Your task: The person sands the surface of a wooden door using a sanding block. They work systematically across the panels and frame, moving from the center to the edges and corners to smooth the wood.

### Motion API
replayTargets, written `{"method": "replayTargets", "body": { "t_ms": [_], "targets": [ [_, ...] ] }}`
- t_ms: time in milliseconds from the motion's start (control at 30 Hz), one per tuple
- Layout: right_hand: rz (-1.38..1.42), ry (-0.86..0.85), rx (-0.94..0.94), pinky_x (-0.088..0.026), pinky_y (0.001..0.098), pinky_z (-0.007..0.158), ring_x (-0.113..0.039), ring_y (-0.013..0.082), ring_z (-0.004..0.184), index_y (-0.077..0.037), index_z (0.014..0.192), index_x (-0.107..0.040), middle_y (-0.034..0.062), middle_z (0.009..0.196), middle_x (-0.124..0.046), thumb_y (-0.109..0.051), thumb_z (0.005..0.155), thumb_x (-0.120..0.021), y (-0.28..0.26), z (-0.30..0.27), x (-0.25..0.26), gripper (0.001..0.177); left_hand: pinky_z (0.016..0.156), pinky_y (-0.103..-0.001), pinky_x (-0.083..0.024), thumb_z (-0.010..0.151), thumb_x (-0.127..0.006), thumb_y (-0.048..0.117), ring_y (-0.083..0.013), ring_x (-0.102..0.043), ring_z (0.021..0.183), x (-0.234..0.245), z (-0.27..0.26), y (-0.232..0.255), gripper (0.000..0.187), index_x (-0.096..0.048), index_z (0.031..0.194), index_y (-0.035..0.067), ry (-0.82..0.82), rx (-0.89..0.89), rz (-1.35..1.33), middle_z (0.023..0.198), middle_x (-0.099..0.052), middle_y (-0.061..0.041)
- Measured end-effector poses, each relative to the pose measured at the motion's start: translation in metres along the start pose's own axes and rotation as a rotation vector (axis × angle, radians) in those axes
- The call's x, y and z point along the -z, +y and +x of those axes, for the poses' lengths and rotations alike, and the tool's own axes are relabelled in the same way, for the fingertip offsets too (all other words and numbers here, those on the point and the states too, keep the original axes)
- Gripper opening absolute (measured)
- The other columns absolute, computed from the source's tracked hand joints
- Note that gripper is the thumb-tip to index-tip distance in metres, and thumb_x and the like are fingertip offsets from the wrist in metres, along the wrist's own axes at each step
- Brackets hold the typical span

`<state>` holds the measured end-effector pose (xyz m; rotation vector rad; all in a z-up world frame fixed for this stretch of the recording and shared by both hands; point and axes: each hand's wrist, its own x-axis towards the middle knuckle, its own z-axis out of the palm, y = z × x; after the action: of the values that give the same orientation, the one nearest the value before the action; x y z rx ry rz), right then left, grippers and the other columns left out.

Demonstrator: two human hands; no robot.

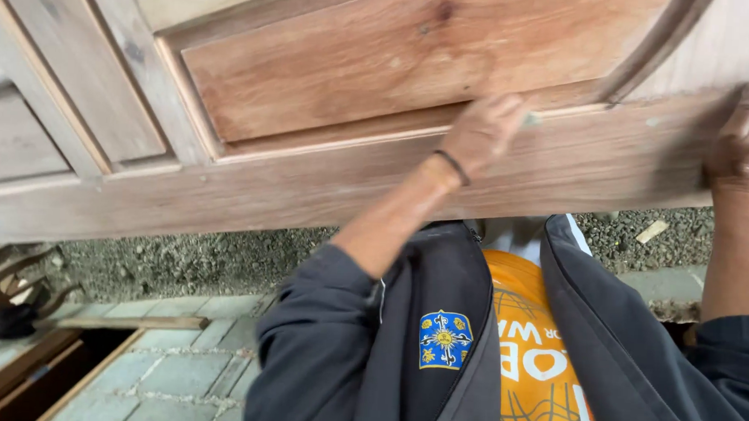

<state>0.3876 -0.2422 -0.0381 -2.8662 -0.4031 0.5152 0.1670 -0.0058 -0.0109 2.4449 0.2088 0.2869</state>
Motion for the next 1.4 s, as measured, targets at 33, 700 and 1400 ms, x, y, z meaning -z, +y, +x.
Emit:
{"method": "replayTargets", "body": {
  "t_ms": [33,700,1400],
  "targets": [
    [-0.022,-0.025,0.045,-0.039,0.0528,0.058,-0.053,0.0516,0.073,0.008,0.084,-0.062,0.0362,0.068,-0.055,-0.056,0.109,-0.017,0.01,0.002,-0.004,0.082,0.07,-0.033,-0.038,0.078,-0.039,0.004,-0.024,-0.049,0.074,0.01,-0.015,-0.01,0.016,-0.052,0.087,0.006,-0.031,0.002,-0.084,0.083,-0.053,-0.009],
    [0.257,-0.37,1.125,-0.042,0.0358,0.057,-0.053,0.0252,0.071,-0.002,0.088,-0.061,0.0124,0.078,-0.055,-0.005,0.081,-0.064,-0.177,-0.05,0.034,0.008,0.074,-0.03,-0.044,0.082,-0.05,0.029,-0.0225,-0.057,0.082,0.076,-0.079,0.008,0.016,-0.059,0.087,0.017,0.624,0.932,-0.376,0.085,-0.06,-0.004],
    [0.247,-0.562,1.53,-0.034,0.0383,0.062,-0.041,0.0307,0.076,0.004,0.086,-0.053,0.0172,0.084,-0.045,0.008,0.072,-0.046,-0.304,-0.154,-0.091,0.016,0.097,-0.058,-0.016,0.069,-0.03,0.072,-0.0386,-0.015,0.127,0.096,-0.234,-0.084,0.074,-0.027,0.129,0.028,0.807,2.004,0.641,0.135,-0.026,-0.01]
  ]
}}
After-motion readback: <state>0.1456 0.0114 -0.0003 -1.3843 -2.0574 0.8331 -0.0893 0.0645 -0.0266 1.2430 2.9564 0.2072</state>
